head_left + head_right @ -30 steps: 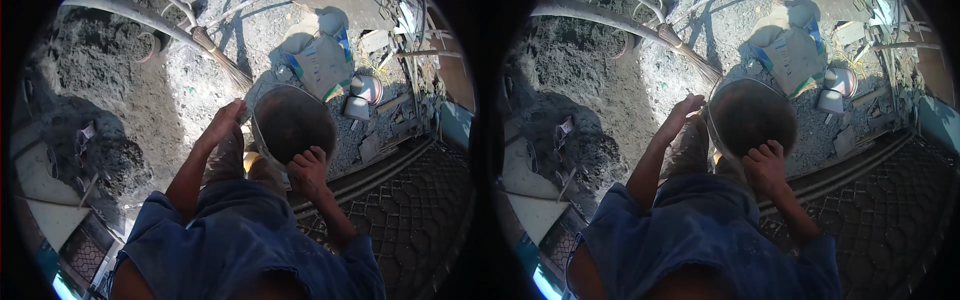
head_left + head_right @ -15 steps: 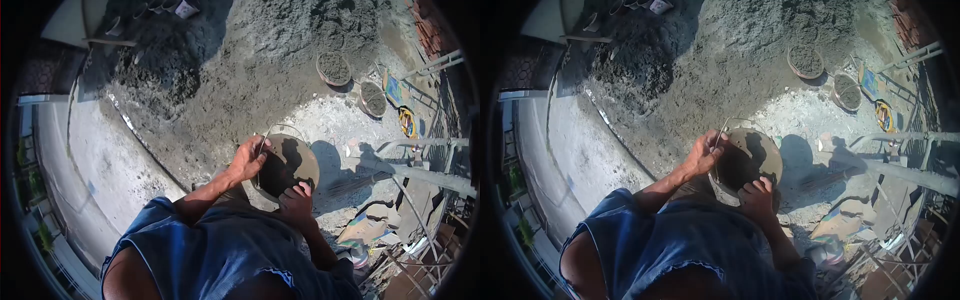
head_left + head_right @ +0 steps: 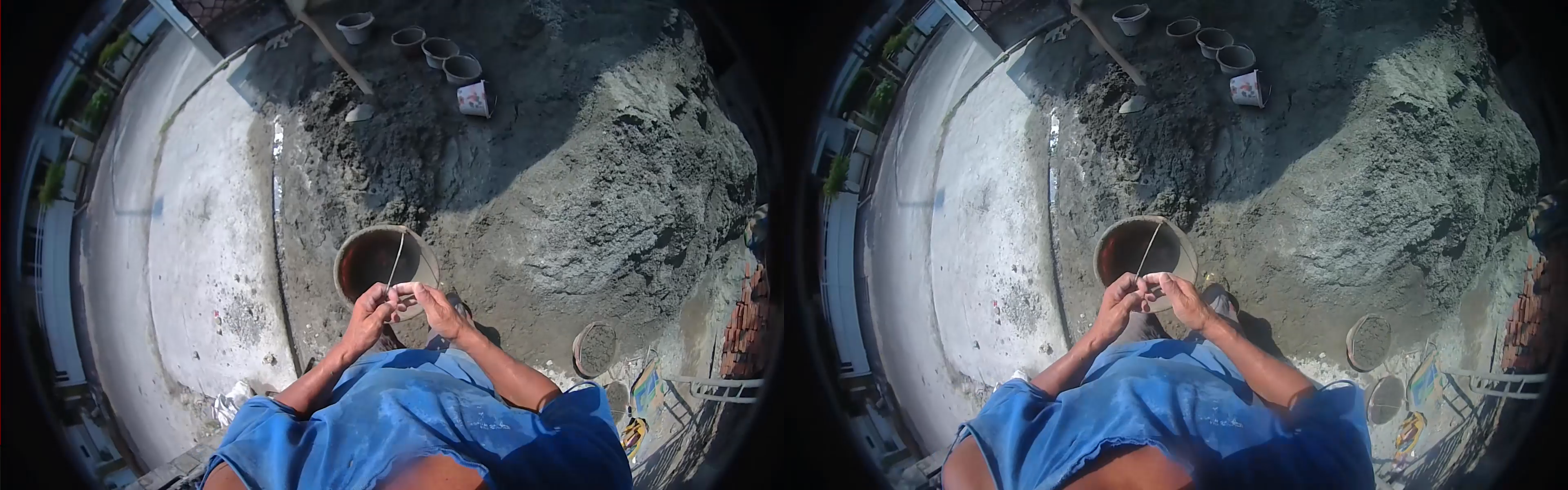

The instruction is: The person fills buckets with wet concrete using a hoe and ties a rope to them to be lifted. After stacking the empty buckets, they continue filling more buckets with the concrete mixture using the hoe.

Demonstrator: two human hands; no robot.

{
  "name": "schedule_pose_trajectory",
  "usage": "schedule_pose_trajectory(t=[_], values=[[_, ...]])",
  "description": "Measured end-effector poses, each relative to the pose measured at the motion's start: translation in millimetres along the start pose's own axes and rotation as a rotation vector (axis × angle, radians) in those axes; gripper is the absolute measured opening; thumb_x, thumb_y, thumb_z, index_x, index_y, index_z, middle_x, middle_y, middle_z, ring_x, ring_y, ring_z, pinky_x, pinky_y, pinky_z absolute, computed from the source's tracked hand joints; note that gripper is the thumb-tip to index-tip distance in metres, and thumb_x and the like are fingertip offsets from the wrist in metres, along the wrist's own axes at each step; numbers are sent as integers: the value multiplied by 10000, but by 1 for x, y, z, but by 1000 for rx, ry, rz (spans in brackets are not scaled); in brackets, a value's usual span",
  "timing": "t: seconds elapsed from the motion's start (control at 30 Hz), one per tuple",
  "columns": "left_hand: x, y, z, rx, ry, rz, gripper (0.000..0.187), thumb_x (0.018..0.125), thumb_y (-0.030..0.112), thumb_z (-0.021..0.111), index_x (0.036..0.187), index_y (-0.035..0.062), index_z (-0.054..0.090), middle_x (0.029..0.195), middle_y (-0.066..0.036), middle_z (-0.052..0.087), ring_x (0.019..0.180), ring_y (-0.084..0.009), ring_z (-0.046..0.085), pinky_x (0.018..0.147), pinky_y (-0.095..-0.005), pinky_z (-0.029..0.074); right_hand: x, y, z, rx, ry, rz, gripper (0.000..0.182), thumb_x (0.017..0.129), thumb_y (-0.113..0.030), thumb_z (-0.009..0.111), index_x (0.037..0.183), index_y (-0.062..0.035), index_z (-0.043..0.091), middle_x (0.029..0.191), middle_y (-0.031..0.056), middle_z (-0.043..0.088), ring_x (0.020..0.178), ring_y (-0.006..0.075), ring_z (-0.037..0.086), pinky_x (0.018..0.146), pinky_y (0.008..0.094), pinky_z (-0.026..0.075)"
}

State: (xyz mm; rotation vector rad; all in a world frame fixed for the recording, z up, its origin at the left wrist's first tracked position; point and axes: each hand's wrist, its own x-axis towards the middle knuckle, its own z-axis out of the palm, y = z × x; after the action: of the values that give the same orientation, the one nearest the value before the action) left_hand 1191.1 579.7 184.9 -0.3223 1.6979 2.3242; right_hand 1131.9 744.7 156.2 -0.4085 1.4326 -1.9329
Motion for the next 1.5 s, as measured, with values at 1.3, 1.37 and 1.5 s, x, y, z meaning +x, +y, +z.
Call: schedule_pose_trajectory(t=[1.3, 1.37, 1.5], values=[[45, 124, -809, 180, 794, -1040, 419, 839, 279, 615, 1168, 26, 553, 1074, -152, 628, 950, -252, 611, 744, -312, 467, 746, 102, 15, -498, 767, 848, 97, 809, -93, 553, 795, -44, 634, 548, 53, 531, 412, 145, 493, 366, 289, 358], [72, 149, -820, 144, 668, -1079, 387, 868, 295, 580, 1184, 75, 543, 1059, -109, 632, 931, -245, 614, 729, -346, 464, 787, 84, 22, -530, 747, 792, 111, 816, -102, 553, 826, -40, 645, 547, 51, 526, 419, 140, 488, 380, 284, 364], [150, 154, -903, 166, 423, -799, 400, 889, 315, 555, 1223, 98, 514, 1075, -104, 618, 947, -263, 598, 762, -430, 477, 884, 35, 43, -475, 707, 611, 172, 863, -157, 539, 867, -20, 642, 551, 25, 506, 462, 102, 478, 436, 256, 374]])
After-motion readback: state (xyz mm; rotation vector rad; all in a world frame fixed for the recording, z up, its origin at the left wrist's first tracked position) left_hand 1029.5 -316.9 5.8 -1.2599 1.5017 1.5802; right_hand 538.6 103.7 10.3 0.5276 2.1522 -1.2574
